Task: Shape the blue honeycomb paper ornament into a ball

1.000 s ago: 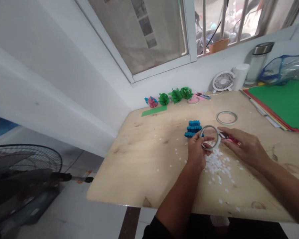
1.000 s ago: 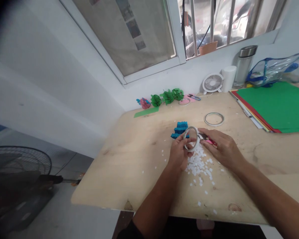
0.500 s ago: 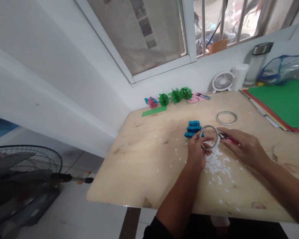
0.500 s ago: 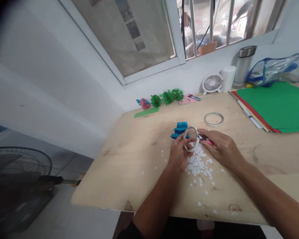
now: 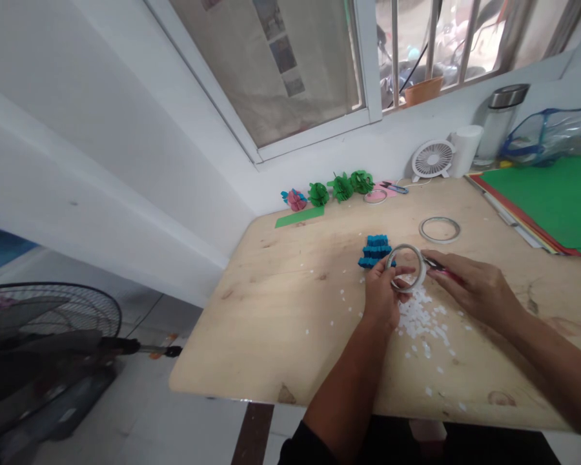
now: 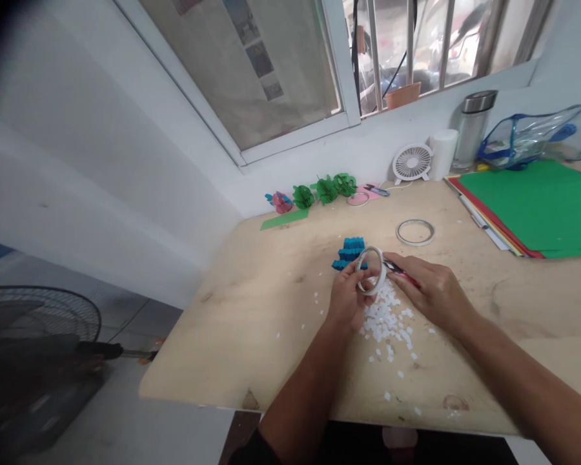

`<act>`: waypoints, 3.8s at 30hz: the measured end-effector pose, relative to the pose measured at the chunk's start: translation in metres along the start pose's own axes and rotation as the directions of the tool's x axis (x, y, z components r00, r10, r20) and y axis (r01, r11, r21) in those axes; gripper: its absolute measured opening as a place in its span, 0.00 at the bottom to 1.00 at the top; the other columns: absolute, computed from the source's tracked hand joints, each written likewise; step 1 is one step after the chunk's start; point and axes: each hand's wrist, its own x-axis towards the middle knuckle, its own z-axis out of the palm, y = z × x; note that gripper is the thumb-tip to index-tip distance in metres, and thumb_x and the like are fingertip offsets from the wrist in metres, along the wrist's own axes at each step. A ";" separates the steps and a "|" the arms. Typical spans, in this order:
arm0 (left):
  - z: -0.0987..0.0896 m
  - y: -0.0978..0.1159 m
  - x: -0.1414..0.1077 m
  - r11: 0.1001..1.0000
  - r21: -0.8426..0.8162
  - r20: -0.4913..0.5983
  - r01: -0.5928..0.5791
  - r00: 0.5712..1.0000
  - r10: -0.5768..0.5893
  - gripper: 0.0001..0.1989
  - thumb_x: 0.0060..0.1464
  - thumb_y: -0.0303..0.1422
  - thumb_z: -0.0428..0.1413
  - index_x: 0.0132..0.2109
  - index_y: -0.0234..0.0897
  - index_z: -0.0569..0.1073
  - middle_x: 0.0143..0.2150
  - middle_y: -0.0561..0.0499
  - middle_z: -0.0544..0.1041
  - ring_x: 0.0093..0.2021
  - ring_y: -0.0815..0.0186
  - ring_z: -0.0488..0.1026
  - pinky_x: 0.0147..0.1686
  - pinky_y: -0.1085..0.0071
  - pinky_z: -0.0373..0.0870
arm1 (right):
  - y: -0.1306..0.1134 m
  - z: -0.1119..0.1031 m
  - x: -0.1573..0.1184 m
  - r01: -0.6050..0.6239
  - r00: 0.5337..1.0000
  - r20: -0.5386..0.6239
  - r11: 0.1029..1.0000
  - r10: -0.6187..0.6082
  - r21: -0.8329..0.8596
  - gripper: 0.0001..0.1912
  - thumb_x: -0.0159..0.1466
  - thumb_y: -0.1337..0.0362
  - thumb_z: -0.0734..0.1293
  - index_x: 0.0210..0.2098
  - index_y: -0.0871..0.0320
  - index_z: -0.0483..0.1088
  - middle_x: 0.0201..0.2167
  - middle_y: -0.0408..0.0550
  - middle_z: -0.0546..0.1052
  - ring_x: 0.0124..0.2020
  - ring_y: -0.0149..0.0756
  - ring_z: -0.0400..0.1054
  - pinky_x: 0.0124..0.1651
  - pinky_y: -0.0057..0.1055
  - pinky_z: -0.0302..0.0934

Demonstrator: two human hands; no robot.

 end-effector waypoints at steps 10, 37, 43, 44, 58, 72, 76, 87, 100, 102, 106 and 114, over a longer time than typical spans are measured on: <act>-0.001 -0.002 0.001 1.000 -0.014 0.023 -0.012 1.000 0.012 0.21 0.39 0.30 0.59 0.45 0.34 0.73 0.29 0.49 0.78 0.17 0.74 0.60 0.16 0.77 0.50 | -0.003 -0.001 0.002 0.013 1.000 -0.004 1.000 -0.013 -0.015 0.15 0.70 0.66 0.64 0.55 0.56 0.72 0.38 0.49 0.84 0.34 0.38 0.80 0.36 0.30 0.72; -0.002 0.000 0.000 0.998 -0.052 0.020 0.036 0.999 -0.035 0.18 0.45 0.29 0.61 0.47 0.34 0.76 0.28 0.50 0.76 0.18 0.74 0.62 0.17 0.78 0.54 | -0.001 -0.002 0.002 0.030 0.999 -0.034 1.000 -0.030 -0.003 0.20 0.69 0.63 0.65 0.60 0.54 0.70 0.40 0.50 0.84 0.34 0.39 0.80 0.37 0.31 0.73; 0.000 0.002 -0.003 0.999 -0.013 0.038 0.049 0.998 -0.049 0.19 0.43 0.32 0.63 0.46 0.35 0.78 0.30 0.49 0.77 0.19 0.75 0.62 0.18 0.78 0.55 | 0.001 0.000 0.000 0.020 0.999 -0.029 1.000 -0.021 -0.016 0.21 0.69 0.63 0.64 0.61 0.54 0.69 0.41 0.50 0.84 0.36 0.40 0.80 0.38 0.31 0.73; 0.000 0.002 -0.004 0.999 -0.006 0.045 0.050 0.998 -0.050 0.19 0.43 0.32 0.63 0.45 0.35 0.78 0.31 0.48 0.78 0.19 0.75 0.62 0.18 0.78 0.55 | 0.001 0.000 0.000 0.020 0.999 -0.030 1.000 -0.020 -0.018 0.21 0.69 0.63 0.64 0.61 0.54 0.69 0.42 0.51 0.84 0.36 0.40 0.80 0.38 0.32 0.73; 0.000 0.001 -0.004 0.999 0.025 0.085 0.044 0.995 -0.046 0.17 0.46 0.30 0.60 0.46 0.33 0.78 0.32 0.46 0.79 0.17 0.75 0.62 0.16 0.78 0.55 | -0.001 -0.003 0.002 0.029 1.000 -0.012 1.000 -0.029 0.007 0.21 0.70 0.66 0.64 0.61 0.51 0.68 0.40 0.48 0.84 0.35 0.38 0.79 0.37 0.30 0.71; -0.001 -0.003 -0.002 0.999 0.039 0.061 0.024 0.998 -0.027 0.19 0.43 0.30 0.60 0.46 0.34 0.76 0.29 0.50 0.78 0.17 0.75 0.62 0.16 0.78 0.55 | -0.002 -0.003 0.001 0.044 0.997 -0.059 0.998 -0.046 -0.034 0.16 0.69 0.68 0.65 0.55 0.55 0.71 0.41 0.49 0.84 0.35 0.37 0.80 0.38 0.28 0.71; -0.001 -0.005 -0.001 0.998 0.070 0.044 -0.008 0.999 0.005 0.19 0.42 0.31 0.60 0.45 0.34 0.74 0.30 0.51 0.78 0.17 0.75 0.63 0.15 0.78 0.52 | 0.003 -0.004 0.002 0.015 0.990 -0.137 0.997 -0.025 -0.074 0.17 0.68 0.68 0.65 0.56 0.56 0.72 0.41 0.51 0.84 0.33 0.37 0.79 0.36 0.29 0.71; 0.031 -0.018 0.031 0.797 0.550 0.125 -0.248 0.969 0.215 0.10 0.52 0.30 0.52 0.43 0.38 0.71 0.32 0.51 0.79 0.20 0.72 0.66 0.20 0.77 0.59 | 0.010 -0.013 0.005 -0.106 0.964 -0.261 0.973 0.050 -0.207 0.18 0.68 0.65 0.65 0.57 0.61 0.71 0.37 0.53 0.83 0.29 0.37 0.77 0.34 0.30 0.68; 0.047 -0.034 0.029 0.447 0.693 0.373 -0.565 0.812 0.449 0.10 0.48 0.21 0.56 0.37 0.38 0.77 0.41 0.46 0.82 0.45 0.58 0.77 0.51 0.62 0.70 | 0.013 -0.014 0.006 -0.085 0.968 -0.250 0.898 -0.028 -0.432 0.13 0.69 0.65 0.64 0.51 0.63 0.72 0.32 0.50 0.83 0.27 0.35 0.76 0.27 0.29 0.60; 0.037 -0.025 0.018 0.565 0.631 0.288 -0.532 0.837 0.466 0.09 0.53 0.24 0.54 0.39 0.36 0.78 0.40 0.46 0.82 0.42 0.61 0.78 0.44 0.65 0.72 | 0.012 -0.012 0.006 -0.083 0.971 -0.239 0.894 -0.028 -0.441 0.13 0.69 0.65 0.64 0.51 0.62 0.73 0.30 0.48 0.82 0.25 0.34 0.75 0.26 0.29 0.59; 0.021 -0.009 -0.003 0.443 0.627 0.302 -0.641 0.724 0.620 0.07 0.59 0.30 0.55 0.41 0.36 0.77 0.38 0.47 0.81 0.39 0.63 0.78 0.40 0.68 0.72 | 0.010 -0.009 0.005 -0.071 0.977 -0.210 0.892 -0.028 -0.447 0.12 0.69 0.64 0.65 0.49 0.61 0.74 0.29 0.47 0.82 0.24 0.34 0.74 0.27 0.29 0.59; 0.008 0.008 -0.006 -0.412 0.569 0.755 -0.712 0.254 0.604 0.10 0.66 0.30 0.51 0.49 0.37 0.76 0.40 0.45 0.82 0.44 0.58 0.78 0.46 0.62 0.68 | 0.010 0.002 -0.003 -0.055 0.993 -0.118 0.937 0.014 -0.346 0.15 0.70 0.62 0.63 0.52 0.58 0.75 0.38 0.52 0.84 0.30 0.39 0.78 0.31 0.31 0.65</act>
